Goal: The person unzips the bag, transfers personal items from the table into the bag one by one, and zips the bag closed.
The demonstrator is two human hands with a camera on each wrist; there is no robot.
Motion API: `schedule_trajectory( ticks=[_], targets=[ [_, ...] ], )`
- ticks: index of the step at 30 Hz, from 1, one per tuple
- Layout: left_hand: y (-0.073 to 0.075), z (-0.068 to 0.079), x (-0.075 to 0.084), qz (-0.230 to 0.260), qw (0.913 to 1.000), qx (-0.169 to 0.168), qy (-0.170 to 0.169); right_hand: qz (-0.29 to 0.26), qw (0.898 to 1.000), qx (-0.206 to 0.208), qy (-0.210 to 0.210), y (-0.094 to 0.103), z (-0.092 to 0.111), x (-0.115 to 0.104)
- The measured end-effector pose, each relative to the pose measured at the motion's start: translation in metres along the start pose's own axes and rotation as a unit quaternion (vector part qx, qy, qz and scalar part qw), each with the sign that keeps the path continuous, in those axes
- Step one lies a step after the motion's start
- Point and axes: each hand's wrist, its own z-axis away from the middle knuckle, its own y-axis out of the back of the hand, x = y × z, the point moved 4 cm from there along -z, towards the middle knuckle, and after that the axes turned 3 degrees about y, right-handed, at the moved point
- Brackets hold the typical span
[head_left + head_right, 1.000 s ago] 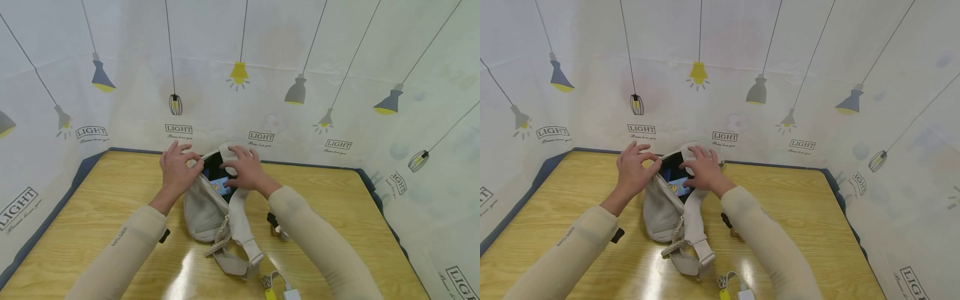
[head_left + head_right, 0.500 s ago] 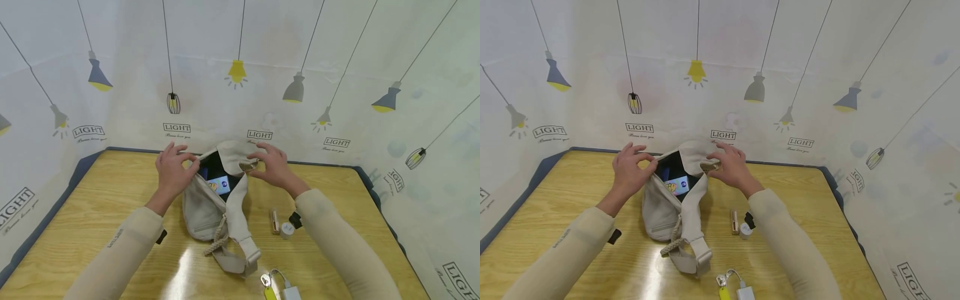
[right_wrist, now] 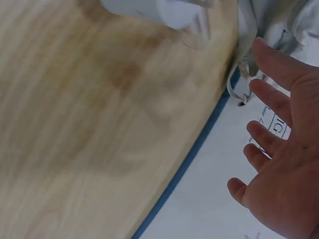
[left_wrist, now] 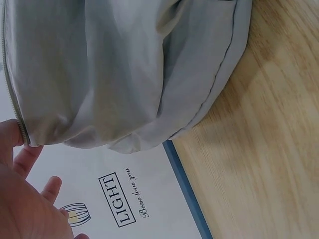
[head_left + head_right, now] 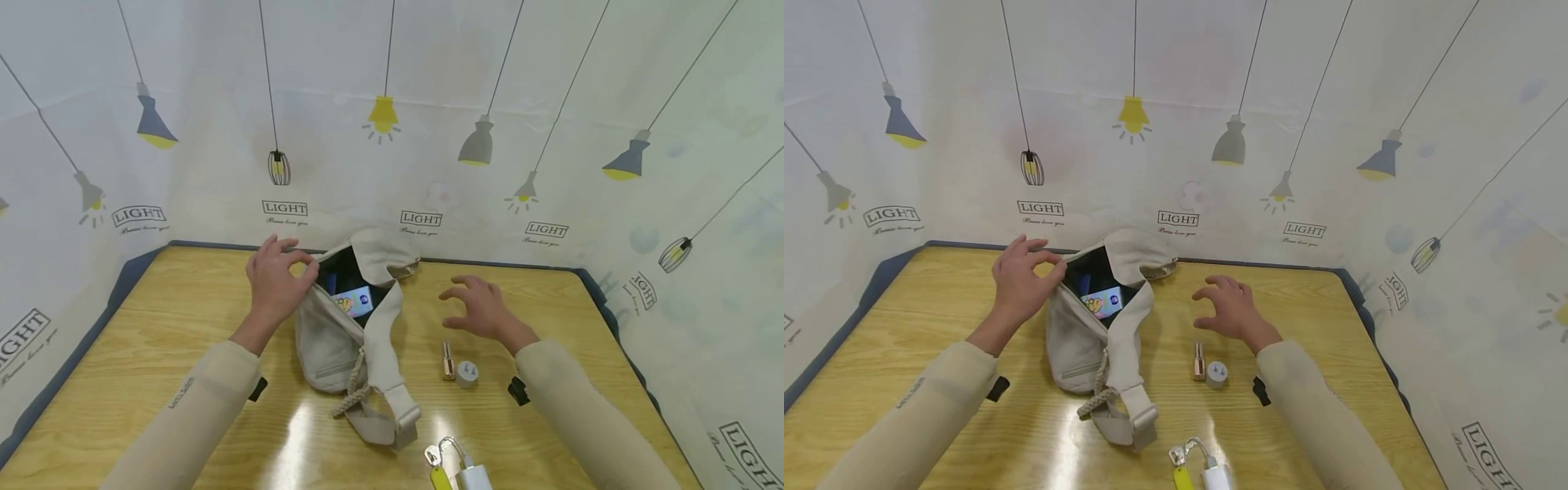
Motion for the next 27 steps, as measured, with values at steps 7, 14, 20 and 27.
schedule_trajectory(
  ticks=[7,14,20,27],
  targets=[
    [0.0,0.0,-0.001,-0.002,1.0,0.004,0.006,0.002,0.999,-0.043,0.01,-0.015,0.016,-0.003],
    [-0.001,0.0,0.0,-0.002,1.0,0.004,0.004,-0.013,0.994,-0.109,0.008,-0.026,0.03,-0.007],
    [-0.001,0.001,-0.001,0.001,1.0,0.009,0.0,-0.008,0.991,-0.131,0.008,-0.034,0.037,-0.01],
    [-0.004,0.0,0.0,-0.001,1.0,0.006,-0.001,-0.006,0.991,-0.133,0.0,-0.041,0.038,-0.013]
  ],
)
